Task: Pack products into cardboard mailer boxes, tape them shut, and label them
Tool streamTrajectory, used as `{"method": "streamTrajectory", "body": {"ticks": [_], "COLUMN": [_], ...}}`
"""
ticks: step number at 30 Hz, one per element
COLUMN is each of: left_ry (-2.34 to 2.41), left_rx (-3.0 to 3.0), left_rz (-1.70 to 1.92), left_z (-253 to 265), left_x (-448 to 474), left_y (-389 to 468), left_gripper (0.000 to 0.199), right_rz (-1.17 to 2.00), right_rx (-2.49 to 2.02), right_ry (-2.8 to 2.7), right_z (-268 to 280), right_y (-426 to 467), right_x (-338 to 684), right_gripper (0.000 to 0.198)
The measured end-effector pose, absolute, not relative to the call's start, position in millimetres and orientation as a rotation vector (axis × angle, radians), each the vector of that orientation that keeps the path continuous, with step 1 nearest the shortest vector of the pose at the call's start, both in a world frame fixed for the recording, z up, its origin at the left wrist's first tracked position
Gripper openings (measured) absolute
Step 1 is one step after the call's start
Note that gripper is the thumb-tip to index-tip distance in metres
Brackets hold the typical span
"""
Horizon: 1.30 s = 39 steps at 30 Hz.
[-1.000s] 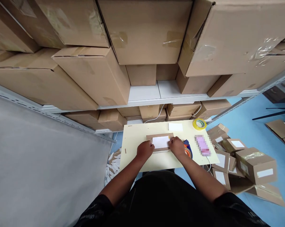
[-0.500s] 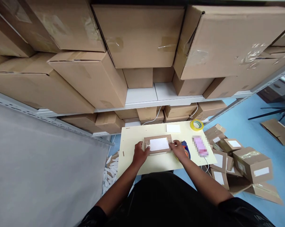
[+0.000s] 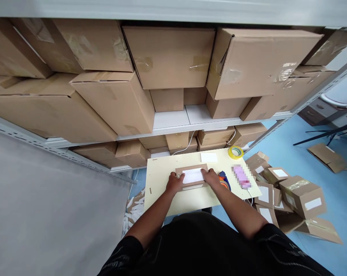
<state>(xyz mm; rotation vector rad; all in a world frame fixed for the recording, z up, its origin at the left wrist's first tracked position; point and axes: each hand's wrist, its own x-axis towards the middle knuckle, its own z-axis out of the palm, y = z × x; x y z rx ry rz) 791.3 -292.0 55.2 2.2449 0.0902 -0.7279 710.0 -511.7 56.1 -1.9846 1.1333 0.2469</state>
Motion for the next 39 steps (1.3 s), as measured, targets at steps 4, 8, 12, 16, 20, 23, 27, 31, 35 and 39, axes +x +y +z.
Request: {"method": "streamTrajectory", "body": {"ticks": [4, 8, 12, 16, 20, 23, 27, 31, 35, 39], "left_ry": [0.053, -0.025, -0.161, -0.236, -0.271, -0.279, -0.278, -0.35, -0.395, -0.485], "left_rx": [2.128, 2.014, 2.001, 1.965, 1.906, 1.873, 1.862, 1.872, 1.91, 1.882], "left_rz": [-0.727, -0.686, -0.552, -0.447, -0.41, -0.363, -0.319, -0.3, -0.295, -0.309], "left_z": [58.7, 64.0, 71.8, 88.2, 114.4, 135.6, 161.4, 184.9, 206.8, 225.6], "left_x": [783.5, 781.1, 785.8, 792.8, 795.3, 795.0, 792.6, 786.4, 769.4, 735.3], "left_y": [-280.6, -268.3, -256.3, -245.5, -243.3, -249.6, -266.6, -297.0, -346.5, -411.0], "left_gripper": [0.043, 0.04, 0.042, 0.044, 0.046, 0.048, 0.052, 0.052, 0.052, 0.052], "right_rz": [0.173, 0.076, -0.046, -0.184, -0.321, -0.39, -0.469, -0.569, -0.664, -0.782], "right_rx": [-1.936, -1.9, -1.876, -1.885, -1.886, -1.851, -1.82, -1.763, -1.711, -1.674], "right_ry": [1.083, 1.044, 1.028, 0.968, 0.925, 0.894, 0.878, 0.888, 0.902, 0.893], "right_z": [56.1, 63.1, 79.3, 99.4, 122.1, 142.9, 169.1, 183.6, 190.3, 199.0], "right_y": [-506.5, -497.3, -483.7, -468.5, -457.7, -456.1, -464.4, -488.1, -529.5, -584.4], "right_x": [695.9, 686.2, 683.5, 677.6, 666.8, 658.2, 646.4, 628.9, 599.7, 554.7], "right_gripper": [0.05, 0.046, 0.048, 0.049, 0.048, 0.045, 0.043, 0.046, 0.048, 0.046]}}
